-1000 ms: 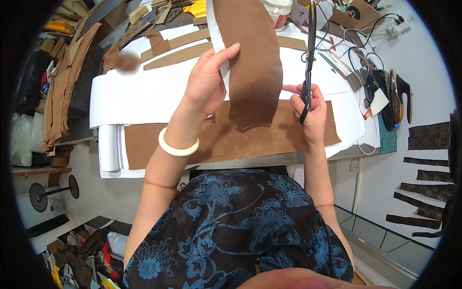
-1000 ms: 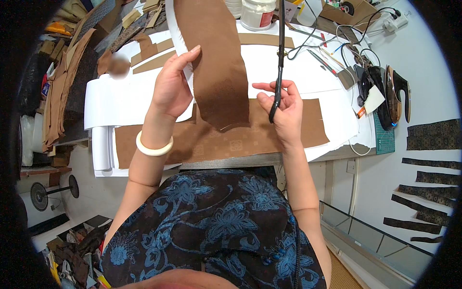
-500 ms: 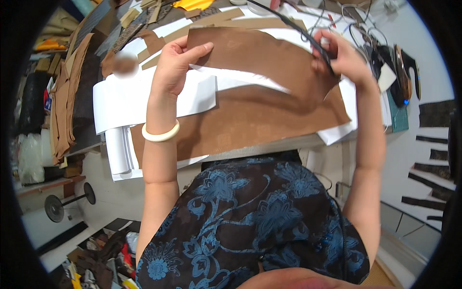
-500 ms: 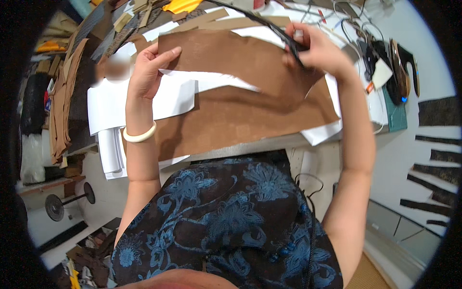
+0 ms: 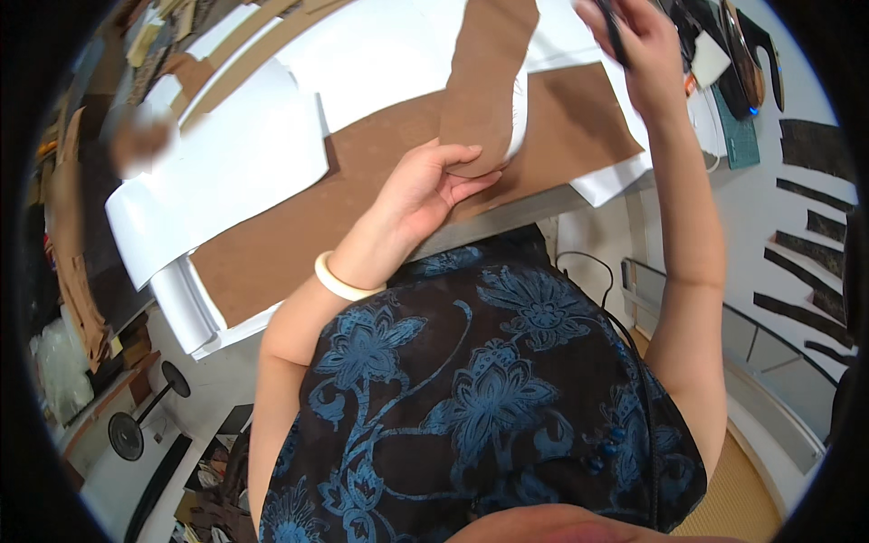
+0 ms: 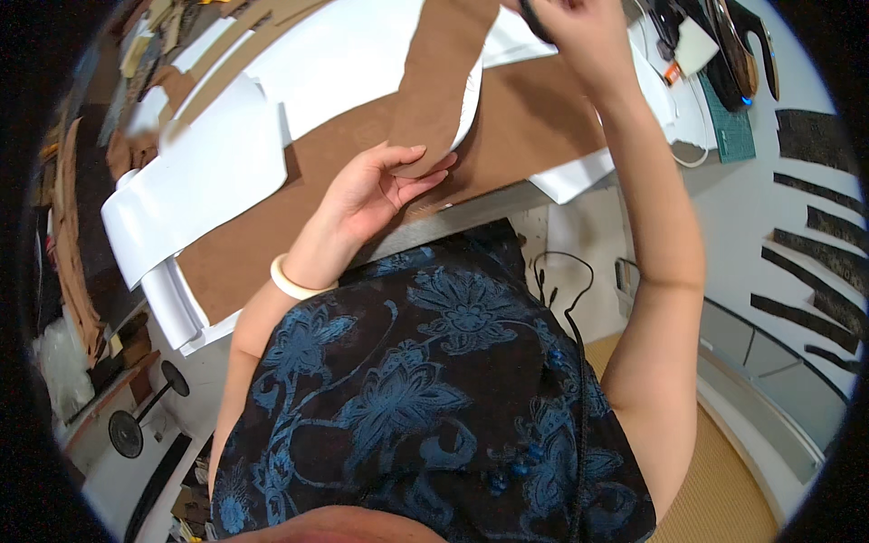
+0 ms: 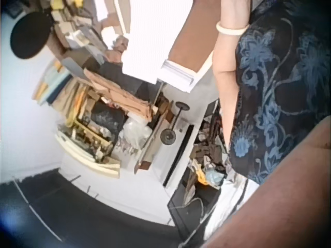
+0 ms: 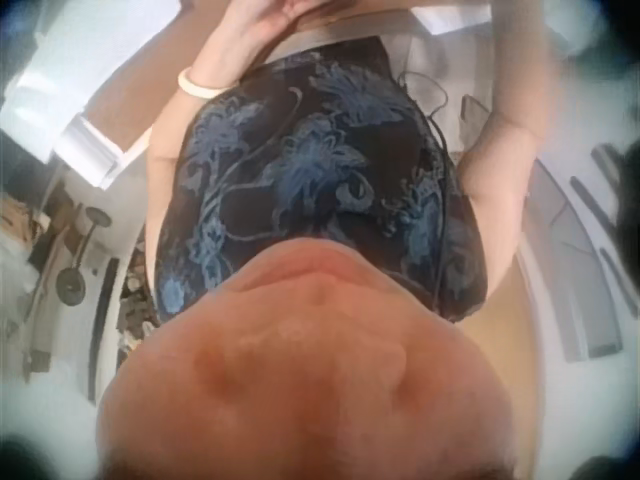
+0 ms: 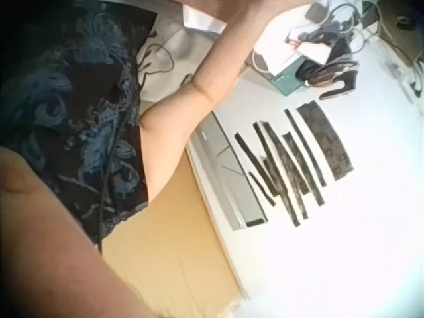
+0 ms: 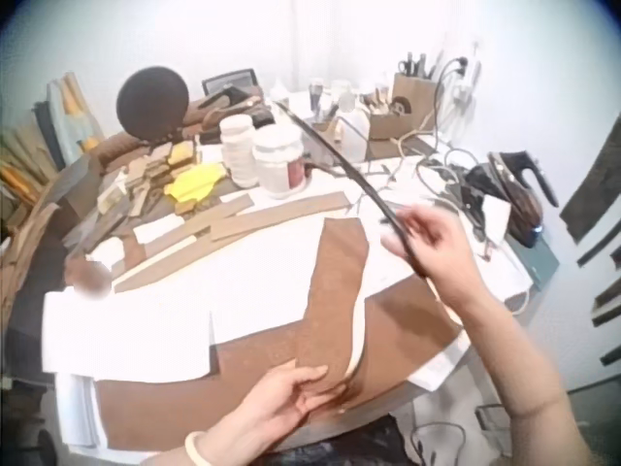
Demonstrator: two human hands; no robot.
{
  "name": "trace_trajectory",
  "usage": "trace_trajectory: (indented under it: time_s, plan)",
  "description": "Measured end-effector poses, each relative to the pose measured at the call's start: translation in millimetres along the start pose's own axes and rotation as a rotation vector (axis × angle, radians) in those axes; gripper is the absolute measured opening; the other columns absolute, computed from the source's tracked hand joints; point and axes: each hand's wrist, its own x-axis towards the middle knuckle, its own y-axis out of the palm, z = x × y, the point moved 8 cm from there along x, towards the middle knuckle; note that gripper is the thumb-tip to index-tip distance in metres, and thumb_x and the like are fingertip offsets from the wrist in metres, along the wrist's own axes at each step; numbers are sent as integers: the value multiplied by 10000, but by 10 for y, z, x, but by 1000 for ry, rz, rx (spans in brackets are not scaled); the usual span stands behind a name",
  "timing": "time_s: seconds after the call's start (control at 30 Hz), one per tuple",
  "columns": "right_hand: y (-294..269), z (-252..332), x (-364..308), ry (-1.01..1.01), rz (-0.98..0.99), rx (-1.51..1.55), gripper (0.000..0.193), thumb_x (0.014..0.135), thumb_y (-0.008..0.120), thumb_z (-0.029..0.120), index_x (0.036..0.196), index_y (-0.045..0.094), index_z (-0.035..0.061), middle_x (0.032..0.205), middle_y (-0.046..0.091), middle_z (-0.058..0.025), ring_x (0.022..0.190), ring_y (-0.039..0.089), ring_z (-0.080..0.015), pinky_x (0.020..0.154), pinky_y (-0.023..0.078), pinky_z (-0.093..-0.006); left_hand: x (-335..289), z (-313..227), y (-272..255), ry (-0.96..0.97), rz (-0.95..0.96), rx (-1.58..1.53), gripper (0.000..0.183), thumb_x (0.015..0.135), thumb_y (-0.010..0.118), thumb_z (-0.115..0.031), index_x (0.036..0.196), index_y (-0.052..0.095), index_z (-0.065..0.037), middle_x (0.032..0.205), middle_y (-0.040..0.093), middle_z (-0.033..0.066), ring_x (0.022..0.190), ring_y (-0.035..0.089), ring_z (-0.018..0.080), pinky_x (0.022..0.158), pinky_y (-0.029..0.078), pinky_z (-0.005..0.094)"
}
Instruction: The person aligns a cardboard template on a brown fabric sheet and uses a rotary cutter to trace the outline. They then switch to scissors to trim the fabric along the marked lines, refining the edges and separating the cut piece from the main sheet.
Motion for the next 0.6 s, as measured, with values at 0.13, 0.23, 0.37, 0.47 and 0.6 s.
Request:
trace_trajectory:
  time_s: [0.13,0.23,0.37,0.47,0.6]
  plan:
    - [-489,140,-1283,410,6,-186,377,935,786,322,1168,723,32,749,494,123,625,380,16,558,218,-197,97,178,358,-158,137,95,375,989,656,-15,1335,591,113,1304,679,235,1219,688,363,1076,583,402]
    - [-786,236,-2097,682,-109,-183,410,921,775,355,1158,667,38,747,455,127,604,370,11,540,220,-194,180,360,636,-180,205,152,339,988,694,-52,1284,639,105,1261,708,190,1173,713,320,1038,607,376]
    - [-990,496,-2879,802,-216,-255,385,903,787,320,1126,639,44,800,525,93,644,414,-1,566,262,-186,349,621,784,-173,165,174,280,993,685,-28,1228,649,120,1212,714,196,1130,726,307,994,633,365]
    - [-1053,701,-3163,842,-220,-307,395,866,827,270,1114,630,35,818,544,77,691,448,-8,598,292,-179,435,701,790,-135,91,214,248,993,683,-16,1188,651,135,1184,715,202,1101,734,307,970,646,366]
    - [-992,926,-3233,925,-179,-358,404,817,871,217,1081,628,31,817,548,76,680,446,1,600,311,-181,457,690,774,-68,30,190,220,988,686,-13,1149,652,133,1152,715,194,1077,741,308,965,652,378]
